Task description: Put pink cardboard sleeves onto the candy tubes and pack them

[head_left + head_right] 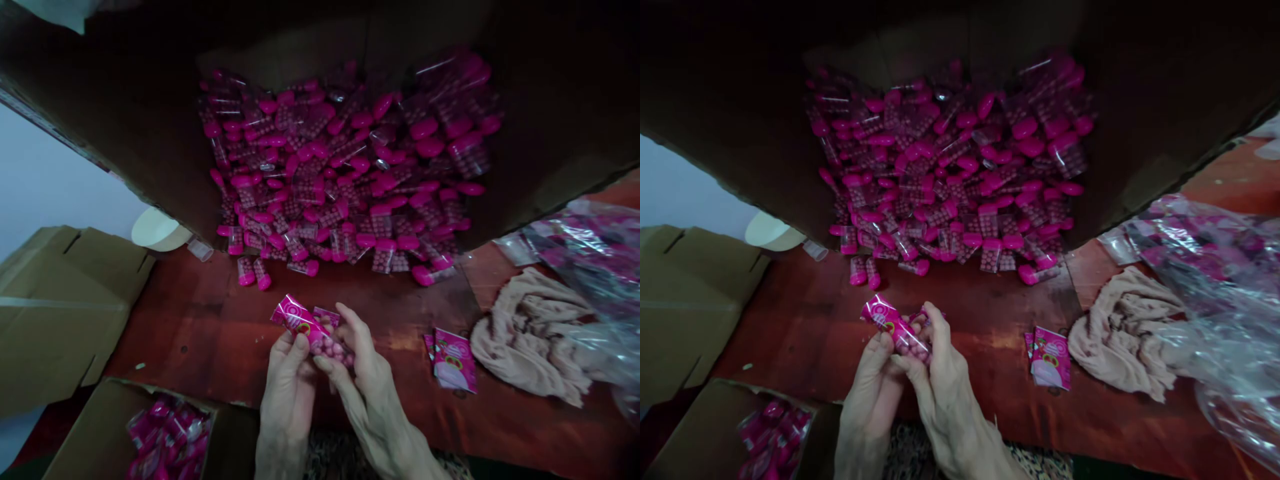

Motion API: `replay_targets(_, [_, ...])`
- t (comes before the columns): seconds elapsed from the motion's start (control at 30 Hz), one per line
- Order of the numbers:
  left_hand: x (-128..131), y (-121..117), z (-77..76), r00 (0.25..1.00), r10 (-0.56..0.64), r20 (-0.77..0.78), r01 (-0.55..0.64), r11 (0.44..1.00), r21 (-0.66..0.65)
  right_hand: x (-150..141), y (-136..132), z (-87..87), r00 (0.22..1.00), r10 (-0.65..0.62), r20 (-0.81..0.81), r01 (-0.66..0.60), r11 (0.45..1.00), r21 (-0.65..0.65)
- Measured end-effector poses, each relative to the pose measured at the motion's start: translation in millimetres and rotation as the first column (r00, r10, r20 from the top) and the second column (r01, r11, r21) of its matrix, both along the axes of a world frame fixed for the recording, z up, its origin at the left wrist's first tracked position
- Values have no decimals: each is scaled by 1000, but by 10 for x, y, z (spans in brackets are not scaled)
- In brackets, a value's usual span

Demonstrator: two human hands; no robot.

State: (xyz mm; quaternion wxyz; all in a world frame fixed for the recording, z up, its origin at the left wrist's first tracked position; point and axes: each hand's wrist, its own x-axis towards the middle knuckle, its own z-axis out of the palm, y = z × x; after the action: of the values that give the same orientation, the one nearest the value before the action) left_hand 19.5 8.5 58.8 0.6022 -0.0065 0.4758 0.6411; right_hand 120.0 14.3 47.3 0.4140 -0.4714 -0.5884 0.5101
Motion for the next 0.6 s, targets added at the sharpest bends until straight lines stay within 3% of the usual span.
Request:
replay_targets(0.17, [-25,11,-18,999,34,9,-35,996,84,3,-32,28,995,84,55,-80,994,-71])
replay_targets(0.33, [51,1,-17,989,-146,-10,146,978,148,-26,-54,42,999,-7,49,11,997,-72])
replay_targets(0.43, [54,-8,-24,984,-176,-33,179,971,161,-31,-45,71,998,69,-15,-70,989,-128])
replay_targets(0.6, [-11,-28,-27,981,-161,-105,171,981,95,40,-42,92,986,161,44,-153,976,-155])
